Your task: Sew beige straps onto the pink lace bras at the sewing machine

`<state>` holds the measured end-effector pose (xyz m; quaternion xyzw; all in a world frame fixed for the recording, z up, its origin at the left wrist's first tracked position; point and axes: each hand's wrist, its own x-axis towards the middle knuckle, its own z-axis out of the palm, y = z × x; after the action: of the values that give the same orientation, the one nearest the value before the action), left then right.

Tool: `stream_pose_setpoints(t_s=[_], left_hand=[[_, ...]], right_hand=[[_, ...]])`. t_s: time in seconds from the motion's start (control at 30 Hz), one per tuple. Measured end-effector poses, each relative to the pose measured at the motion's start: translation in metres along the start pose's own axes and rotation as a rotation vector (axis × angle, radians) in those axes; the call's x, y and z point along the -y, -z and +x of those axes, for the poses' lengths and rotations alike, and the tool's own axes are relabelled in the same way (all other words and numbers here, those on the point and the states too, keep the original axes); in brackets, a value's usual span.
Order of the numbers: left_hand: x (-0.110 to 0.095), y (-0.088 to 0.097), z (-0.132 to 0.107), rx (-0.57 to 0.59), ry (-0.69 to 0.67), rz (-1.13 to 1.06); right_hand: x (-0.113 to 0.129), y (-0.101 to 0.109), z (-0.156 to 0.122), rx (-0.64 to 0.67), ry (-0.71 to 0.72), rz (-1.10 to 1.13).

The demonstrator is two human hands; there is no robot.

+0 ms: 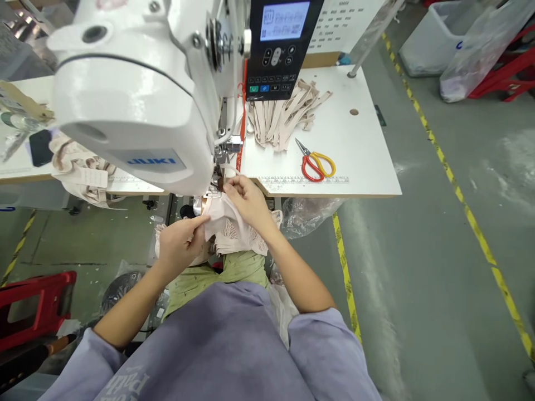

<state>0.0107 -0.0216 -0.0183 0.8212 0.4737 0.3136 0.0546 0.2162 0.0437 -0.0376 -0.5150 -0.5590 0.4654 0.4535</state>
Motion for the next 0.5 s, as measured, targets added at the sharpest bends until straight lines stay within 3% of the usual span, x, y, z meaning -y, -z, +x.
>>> stream_pose_setpoints(t_s=[0.13, 0.2, 0.27, 0.37, 0.5], left_hand=[[0.005, 0.016, -0.009, 0.097, 0.300, -0.237], [0.005, 0.021, -0.014, 0.151, 0.325, -0.284], [0.003, 0.021, -0.019, 0.201, 0.227, -0.253], [-0.001, 0.010, -0.026, 0.269, -0.041, -0.191], [0.001, -0.003, -0.033, 0.168, -0.272, -0.170]], right_hand=[[-0.016, -0.012, -0.036, 0.041, -0.206, 0.359], [-0.020, -0.017, -0.063, 0.007, -0.196, 0.363], [-0.020, -0.020, -0.091, -0.038, -0.062, 0.232], [-0.017, -0.022, -0.126, -0.029, 0.268, -0.020], [-0.016, -0.022, -0.149, 0.027, 0.597, -0.215]])
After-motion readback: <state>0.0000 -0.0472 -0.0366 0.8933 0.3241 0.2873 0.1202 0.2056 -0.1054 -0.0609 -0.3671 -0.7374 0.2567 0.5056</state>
